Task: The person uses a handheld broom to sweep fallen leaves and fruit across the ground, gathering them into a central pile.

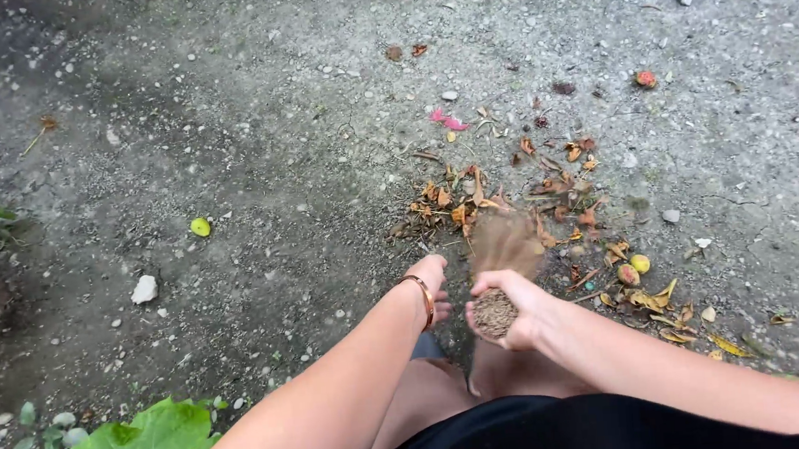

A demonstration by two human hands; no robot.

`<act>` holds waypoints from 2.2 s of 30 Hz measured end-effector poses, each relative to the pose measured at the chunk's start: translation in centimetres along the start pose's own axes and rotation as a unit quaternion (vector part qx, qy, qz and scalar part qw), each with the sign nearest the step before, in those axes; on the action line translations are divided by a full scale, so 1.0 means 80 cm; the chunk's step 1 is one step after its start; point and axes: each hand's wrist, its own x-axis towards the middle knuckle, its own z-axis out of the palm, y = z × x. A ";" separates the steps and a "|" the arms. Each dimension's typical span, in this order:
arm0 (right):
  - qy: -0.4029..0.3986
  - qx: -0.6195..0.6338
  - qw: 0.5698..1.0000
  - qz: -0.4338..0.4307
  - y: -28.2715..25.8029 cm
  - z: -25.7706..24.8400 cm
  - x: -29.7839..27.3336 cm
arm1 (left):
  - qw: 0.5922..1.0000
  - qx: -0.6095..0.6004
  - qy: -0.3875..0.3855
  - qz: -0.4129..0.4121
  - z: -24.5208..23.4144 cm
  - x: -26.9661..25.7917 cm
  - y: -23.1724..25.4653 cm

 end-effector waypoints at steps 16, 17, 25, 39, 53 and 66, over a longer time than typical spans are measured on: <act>0.010 -0.012 0.991 0.131 -0.110 0.026 0.073 | 0.985 -0.063 0.150 -0.063 -0.111 -0.037 -0.004; 0.042 0.032 0.995 0.090 -0.121 0.014 0.068 | 0.987 -0.050 0.146 -0.049 -0.105 -0.032 -0.003; 0.072 0.008 0.997 -0.011 -0.089 0.047 0.019 | 0.992 -0.093 0.089 -0.013 -0.050 0.009 0.025; -0.062 -0.011 0.976 0.209 -0.133 0.163 0.147 | 0.969 -0.130 0.212 -0.004 -0.109 -0.032 0.064; -0.054 -0.003 0.995 0.082 -0.127 0.139 0.059 | 0.983 -0.083 0.163 0.010 -0.047 0.020 0.121; -0.037 0.115 0.988 0.093 -0.266 0.059 0.121 | 0.987 -0.067 0.142 -0.007 -0.066 0.043 0.144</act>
